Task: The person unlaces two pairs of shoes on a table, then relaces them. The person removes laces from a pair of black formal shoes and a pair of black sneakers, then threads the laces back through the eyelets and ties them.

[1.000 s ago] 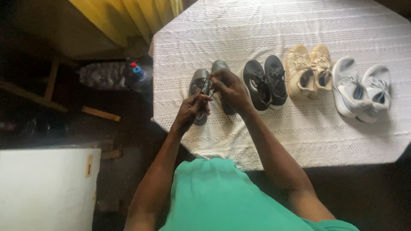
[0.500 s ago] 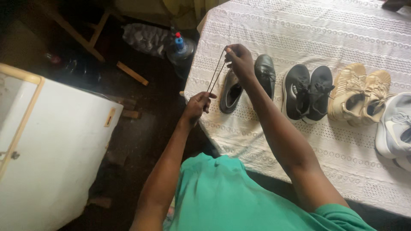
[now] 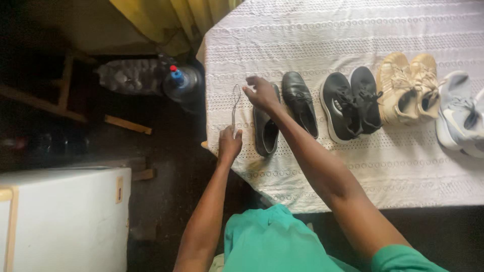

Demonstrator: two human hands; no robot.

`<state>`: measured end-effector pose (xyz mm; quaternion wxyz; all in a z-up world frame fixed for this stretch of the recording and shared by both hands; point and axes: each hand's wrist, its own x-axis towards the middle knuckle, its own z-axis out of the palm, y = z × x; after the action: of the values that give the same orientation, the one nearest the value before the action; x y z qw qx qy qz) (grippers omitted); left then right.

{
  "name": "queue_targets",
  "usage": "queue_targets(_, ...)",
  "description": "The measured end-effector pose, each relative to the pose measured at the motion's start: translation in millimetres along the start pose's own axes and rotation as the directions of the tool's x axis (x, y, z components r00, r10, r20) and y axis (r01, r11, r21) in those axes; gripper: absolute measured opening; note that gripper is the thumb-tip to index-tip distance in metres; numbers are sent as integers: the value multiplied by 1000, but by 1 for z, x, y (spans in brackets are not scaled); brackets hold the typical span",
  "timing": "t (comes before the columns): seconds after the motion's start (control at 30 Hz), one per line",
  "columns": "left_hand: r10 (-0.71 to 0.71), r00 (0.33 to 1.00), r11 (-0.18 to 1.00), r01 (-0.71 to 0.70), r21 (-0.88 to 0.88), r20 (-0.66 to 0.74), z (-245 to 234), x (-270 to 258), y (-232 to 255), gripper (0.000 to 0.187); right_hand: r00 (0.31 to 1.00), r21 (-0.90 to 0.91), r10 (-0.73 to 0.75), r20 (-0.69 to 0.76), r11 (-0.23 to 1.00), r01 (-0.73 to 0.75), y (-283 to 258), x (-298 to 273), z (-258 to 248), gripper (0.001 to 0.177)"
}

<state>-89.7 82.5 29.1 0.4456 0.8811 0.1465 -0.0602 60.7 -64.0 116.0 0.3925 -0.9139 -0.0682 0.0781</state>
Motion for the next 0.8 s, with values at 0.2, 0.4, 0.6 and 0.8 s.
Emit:
queue_targets(0.2, 112, 992, 990, -117, 82, 56, -3, -24, 54, 69, 932, 103, 168, -320, 984, -142, 56, -104, -60, 26)
queue_targets(0.4, 178, 974, 972, -197, 132, 138, 34, -9, 93, 84, 881, -189, 24, -473, 974, -128, 145, -144, -73, 51)
queue_targets(0.6, 57, 993, 993, -67, 100, 100, 52, -4, 74, 83, 921, -113, 231, -315, 954, -278, 197, -142, -61, 53)
queue_targets(0.8, -7, 996, 993, 17, 121, -84, 51, -5, 53, 76, 947, -151, 82, -312, 979, -134, 209, -158, -61, 56)
